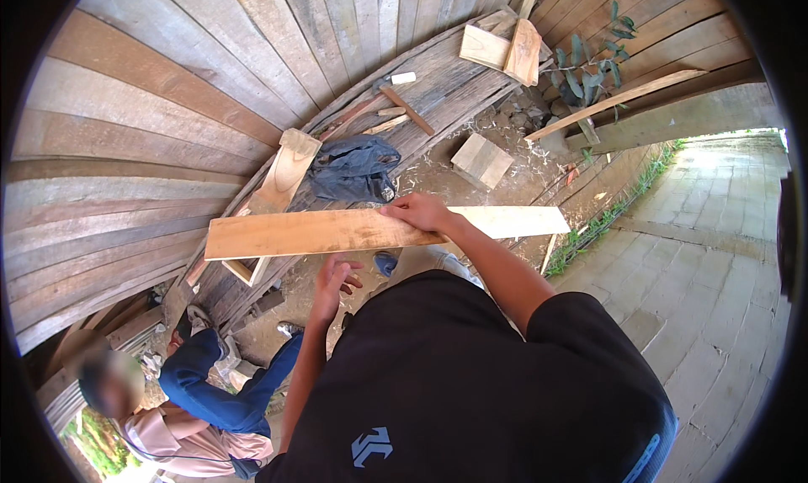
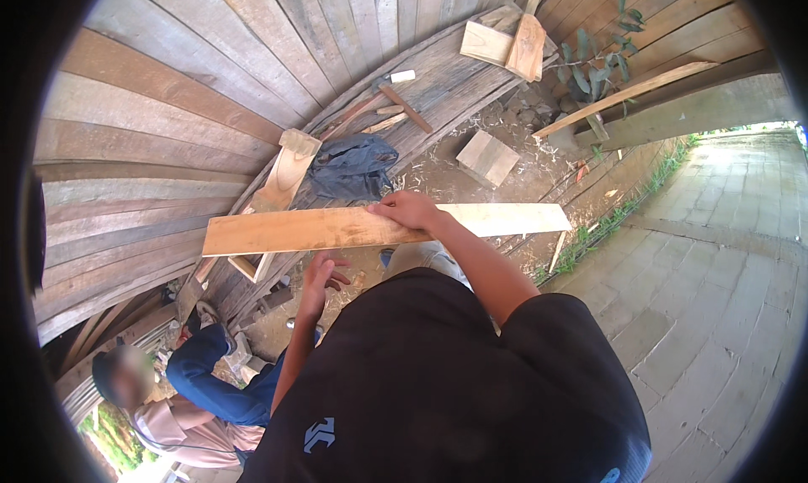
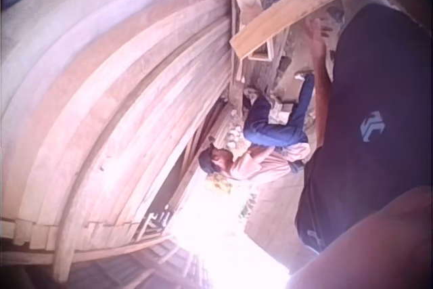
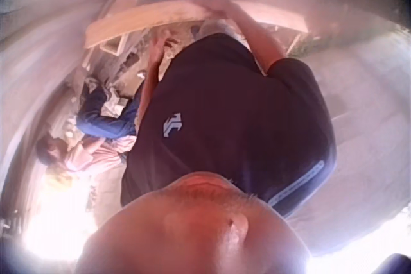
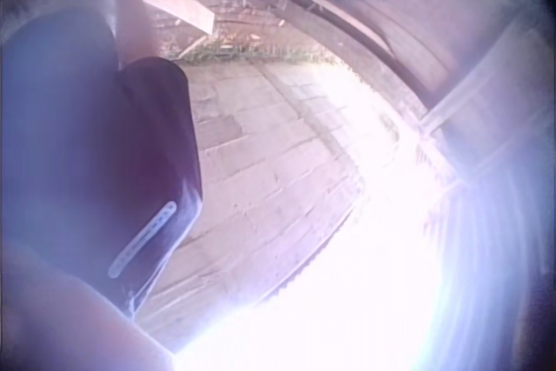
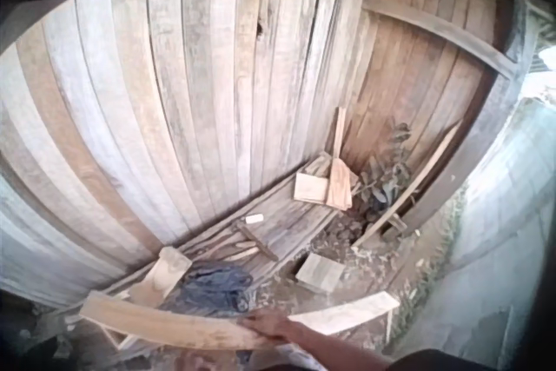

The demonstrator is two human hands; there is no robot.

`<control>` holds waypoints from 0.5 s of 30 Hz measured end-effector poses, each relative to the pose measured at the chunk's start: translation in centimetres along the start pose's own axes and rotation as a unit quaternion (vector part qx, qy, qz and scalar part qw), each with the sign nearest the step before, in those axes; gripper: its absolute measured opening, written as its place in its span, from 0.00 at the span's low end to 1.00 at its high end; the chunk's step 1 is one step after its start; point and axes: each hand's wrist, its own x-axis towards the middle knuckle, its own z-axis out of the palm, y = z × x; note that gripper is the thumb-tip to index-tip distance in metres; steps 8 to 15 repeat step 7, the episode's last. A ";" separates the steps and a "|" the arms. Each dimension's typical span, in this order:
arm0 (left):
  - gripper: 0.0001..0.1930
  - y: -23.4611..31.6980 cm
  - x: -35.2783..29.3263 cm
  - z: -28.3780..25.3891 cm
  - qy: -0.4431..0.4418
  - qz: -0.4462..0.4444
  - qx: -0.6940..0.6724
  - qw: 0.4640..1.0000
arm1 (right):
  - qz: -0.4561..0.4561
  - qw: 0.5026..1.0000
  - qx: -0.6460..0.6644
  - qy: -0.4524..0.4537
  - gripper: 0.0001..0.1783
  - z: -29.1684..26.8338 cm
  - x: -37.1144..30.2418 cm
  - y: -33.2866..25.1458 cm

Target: The person uses a knife to carve and shape a small wooden frame and a long wooden plank. They repeatedly pare the edges and surfaces of the wood pieces while standing in a workshop.

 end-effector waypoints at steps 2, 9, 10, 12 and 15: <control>0.31 0.4 1.1 0.3 0.004 0.006 -0.010 1.000 | -0.009 1.000 -0.005 0.001 0.37 0.1 0.1 -0.1; 0.31 -0.9 4.2 0.3 0.082 -0.027 -0.048 0.995 | -0.039 0.999 -0.017 0.001 0.38 -1.0 -0.3 -2.6; 0.31 -0.9 4.2 0.3 0.082 -0.027 -0.048 0.995 | -0.039 0.999 -0.017 0.001 0.38 -1.0 -0.3 -2.6; 0.31 -0.9 4.2 0.3 0.082 -0.027 -0.048 0.995 | -0.039 0.999 -0.017 0.001 0.38 -1.0 -0.3 -2.6; 0.31 -0.9 4.2 0.3 0.082 -0.027 -0.048 0.995 | -0.039 0.999 -0.017 0.001 0.38 -1.0 -0.3 -2.6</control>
